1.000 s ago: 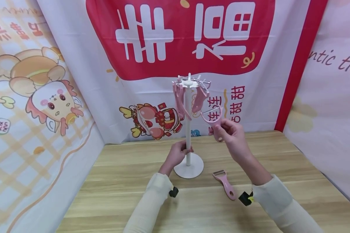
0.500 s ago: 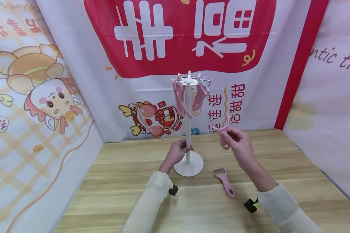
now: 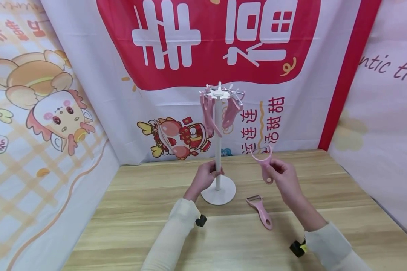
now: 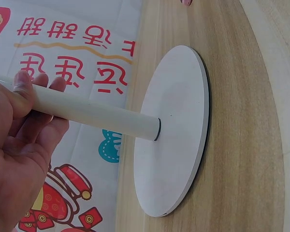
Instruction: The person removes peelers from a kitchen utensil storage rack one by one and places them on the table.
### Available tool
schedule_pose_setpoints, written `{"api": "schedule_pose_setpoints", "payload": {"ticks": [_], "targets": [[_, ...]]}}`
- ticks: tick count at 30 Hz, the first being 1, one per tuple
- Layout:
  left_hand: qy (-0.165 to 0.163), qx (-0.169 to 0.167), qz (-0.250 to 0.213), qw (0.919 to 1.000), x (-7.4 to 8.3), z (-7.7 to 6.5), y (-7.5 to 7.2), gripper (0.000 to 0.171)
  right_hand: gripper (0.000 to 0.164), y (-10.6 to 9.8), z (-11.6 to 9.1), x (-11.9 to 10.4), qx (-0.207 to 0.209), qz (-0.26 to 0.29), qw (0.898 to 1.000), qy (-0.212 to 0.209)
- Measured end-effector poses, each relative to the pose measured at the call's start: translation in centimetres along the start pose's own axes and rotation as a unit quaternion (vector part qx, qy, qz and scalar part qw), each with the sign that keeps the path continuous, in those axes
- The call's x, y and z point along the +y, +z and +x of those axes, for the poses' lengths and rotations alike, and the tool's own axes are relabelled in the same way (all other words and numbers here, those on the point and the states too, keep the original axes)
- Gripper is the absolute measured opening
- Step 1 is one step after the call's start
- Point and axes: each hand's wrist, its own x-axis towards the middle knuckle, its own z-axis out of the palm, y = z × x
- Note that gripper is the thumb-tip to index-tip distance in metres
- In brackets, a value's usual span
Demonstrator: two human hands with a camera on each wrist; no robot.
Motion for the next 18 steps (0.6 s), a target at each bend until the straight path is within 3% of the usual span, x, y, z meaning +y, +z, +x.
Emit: {"api": "schedule_pose_setpoints", "payload": {"ticks": [6,18], "targets": [[0.002,0.002,-0.001,1.0,-0.1,0.0,0.0,0.013,0.02,-0.4,-0.4,1.1,0.004,-0.013,0.999,0.048],[0.008,0.006,0.002,0.9999,-0.3,0.0,0.1,0.013,0.019,-1.2,-1.3,3.5,-0.009,-0.011,0.998,0.069]]}}
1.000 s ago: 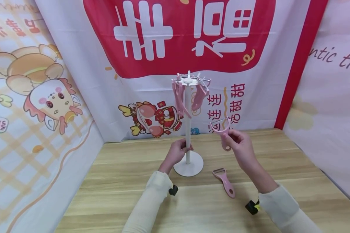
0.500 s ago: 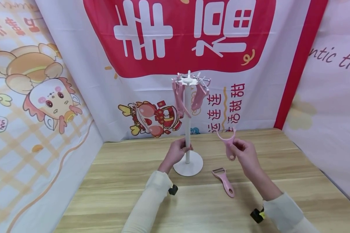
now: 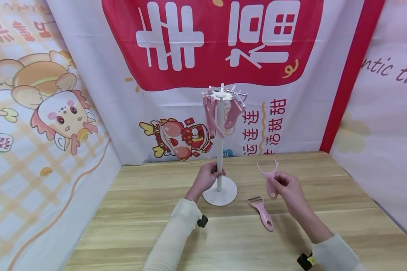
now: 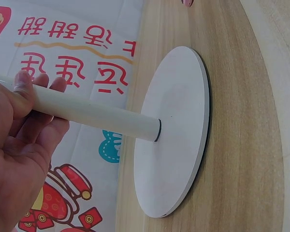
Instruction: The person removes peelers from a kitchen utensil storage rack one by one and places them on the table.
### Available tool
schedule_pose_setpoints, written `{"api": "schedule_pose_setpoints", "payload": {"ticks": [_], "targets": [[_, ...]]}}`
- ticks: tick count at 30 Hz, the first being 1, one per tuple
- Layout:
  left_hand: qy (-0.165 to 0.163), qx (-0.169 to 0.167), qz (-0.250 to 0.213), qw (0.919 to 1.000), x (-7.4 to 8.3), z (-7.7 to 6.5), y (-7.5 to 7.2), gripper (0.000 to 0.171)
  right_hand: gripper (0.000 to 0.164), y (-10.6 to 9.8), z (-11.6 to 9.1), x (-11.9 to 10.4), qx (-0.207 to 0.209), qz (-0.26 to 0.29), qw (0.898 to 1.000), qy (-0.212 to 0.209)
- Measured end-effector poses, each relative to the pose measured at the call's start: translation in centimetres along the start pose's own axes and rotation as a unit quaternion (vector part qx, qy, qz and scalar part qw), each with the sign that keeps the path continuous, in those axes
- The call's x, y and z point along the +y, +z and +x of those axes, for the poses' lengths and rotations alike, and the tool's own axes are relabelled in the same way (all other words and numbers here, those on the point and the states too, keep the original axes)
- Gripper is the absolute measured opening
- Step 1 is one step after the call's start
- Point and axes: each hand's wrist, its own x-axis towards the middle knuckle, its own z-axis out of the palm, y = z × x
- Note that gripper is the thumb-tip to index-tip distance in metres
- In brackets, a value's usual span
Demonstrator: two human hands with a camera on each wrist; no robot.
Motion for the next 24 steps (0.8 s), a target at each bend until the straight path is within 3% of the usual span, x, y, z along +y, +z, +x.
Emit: {"api": "schedule_pose_setpoints", "payload": {"ticks": [24], "targets": [[0.002,0.0,0.003,1.0,-0.1,0.2,0.0,0.013,0.032,-1.0,-0.9,3.2,-0.002,-0.054,0.996,0.074]]}}
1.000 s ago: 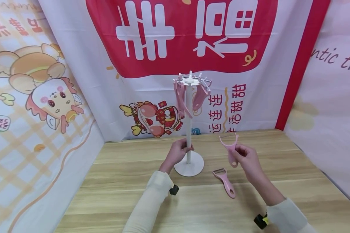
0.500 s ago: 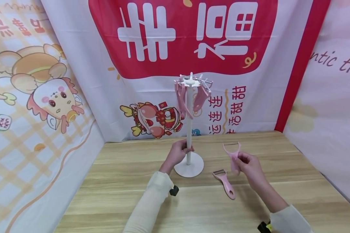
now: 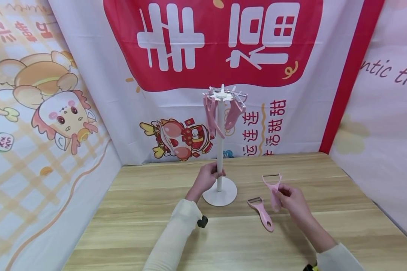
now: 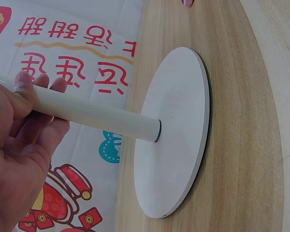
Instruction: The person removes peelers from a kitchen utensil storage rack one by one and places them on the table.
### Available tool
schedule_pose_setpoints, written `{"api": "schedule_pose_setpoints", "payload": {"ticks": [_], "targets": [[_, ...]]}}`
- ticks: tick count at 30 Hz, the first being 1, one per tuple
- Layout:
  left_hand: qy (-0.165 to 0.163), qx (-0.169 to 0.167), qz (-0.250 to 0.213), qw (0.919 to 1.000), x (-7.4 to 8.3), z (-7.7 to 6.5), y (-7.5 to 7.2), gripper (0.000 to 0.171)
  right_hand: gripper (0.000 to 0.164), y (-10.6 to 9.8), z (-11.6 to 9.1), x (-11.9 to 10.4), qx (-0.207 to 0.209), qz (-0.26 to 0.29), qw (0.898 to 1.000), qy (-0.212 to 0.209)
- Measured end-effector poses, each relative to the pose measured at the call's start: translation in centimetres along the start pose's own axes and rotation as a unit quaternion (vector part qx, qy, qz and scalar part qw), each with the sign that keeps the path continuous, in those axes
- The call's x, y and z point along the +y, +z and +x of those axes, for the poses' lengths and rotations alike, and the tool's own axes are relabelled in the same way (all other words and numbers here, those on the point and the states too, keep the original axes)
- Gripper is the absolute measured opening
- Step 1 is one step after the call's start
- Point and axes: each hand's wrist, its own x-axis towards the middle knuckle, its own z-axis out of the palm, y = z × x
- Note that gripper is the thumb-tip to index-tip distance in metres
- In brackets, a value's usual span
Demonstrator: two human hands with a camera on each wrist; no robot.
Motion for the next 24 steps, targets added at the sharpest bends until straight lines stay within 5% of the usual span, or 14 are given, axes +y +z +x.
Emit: {"api": "schedule_pose_setpoints", "payload": {"ticks": [15,24], "targets": [[-0.003,-0.002,0.003,1.0,0.1,0.0,-0.2,0.014,0.038,-0.5,0.3,2.7,-0.025,0.006,0.999,0.042],[0.001,0.001,0.012,0.9999,0.1,0.0,0.0,0.013,0.04,-0.4,0.2,3.6,-0.016,-0.037,0.998,0.055]]}}
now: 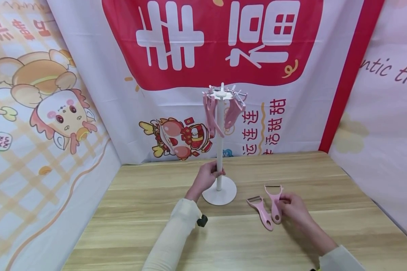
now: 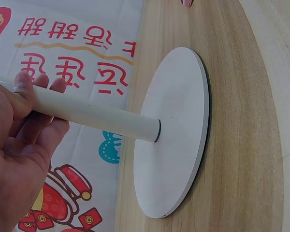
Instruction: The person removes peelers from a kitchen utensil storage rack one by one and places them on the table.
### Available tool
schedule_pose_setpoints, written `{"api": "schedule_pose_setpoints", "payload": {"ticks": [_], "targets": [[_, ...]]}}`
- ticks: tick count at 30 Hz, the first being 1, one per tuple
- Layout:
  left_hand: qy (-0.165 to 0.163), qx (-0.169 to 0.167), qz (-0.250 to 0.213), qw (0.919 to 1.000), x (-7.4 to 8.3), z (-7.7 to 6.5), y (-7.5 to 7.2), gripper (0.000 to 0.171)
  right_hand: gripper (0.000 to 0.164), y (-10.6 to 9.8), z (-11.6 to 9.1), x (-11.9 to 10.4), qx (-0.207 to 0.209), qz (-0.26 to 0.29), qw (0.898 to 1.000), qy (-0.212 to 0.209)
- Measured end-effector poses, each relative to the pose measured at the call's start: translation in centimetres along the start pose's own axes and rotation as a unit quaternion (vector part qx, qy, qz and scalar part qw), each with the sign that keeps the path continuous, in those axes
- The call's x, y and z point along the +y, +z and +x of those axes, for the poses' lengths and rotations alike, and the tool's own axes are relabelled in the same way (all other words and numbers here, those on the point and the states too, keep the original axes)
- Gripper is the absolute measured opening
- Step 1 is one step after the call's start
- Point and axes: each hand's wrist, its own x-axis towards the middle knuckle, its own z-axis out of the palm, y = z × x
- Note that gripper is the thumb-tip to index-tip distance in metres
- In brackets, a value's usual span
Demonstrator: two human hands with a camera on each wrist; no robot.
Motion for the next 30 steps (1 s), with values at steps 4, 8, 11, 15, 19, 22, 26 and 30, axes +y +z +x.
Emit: {"api": "schedule_pose_setpoints", "payload": {"ticks": [4,8,11,15,19,22,26,30], "targets": [[-0.001,0.0,-0.002,1.0,0.0,0.0,-0.1,0.014,0.04,0.1,0.2,0.3,0.0,-0.013,1.0,0.012],[-0.004,-0.001,-0.006,1.0,0.0,0.0,-0.1,0.014,0.037,0.4,0.2,0.6,0.005,-0.017,1.0,0.01],[-0.003,-0.001,-0.008,1.0,0.0,0.0,-0.1,0.014,0.035,0.5,0.3,0.8,0.012,-0.018,1.0,0.007],[-0.007,-0.002,-0.009,0.9999,-0.1,0.0,0.0,0.014,0.038,0.6,0.3,0.9,0.011,-0.012,1.0,0.02],[-0.012,-0.004,-0.011,0.9999,-0.1,0.0,0.0,0.014,0.042,0.6,0.5,1.0,0.003,-0.003,0.999,0.042],[-0.012,-0.004,-0.011,0.9998,0.0,0.0,-0.1,0.014,0.044,0.6,0.7,1.2,-0.004,0.001,0.999,0.047],[-0.008,-0.003,-0.012,0.9999,0.0,0.1,-0.1,0.014,0.044,0.4,0.9,1.2,-0.007,-0.008,0.999,0.04],[-0.005,-0.003,-0.013,0.9999,0.0,0.0,0.0,0.015,0.043,0.5,0.8,1.2,-0.006,-0.033,0.999,0.028]]}}
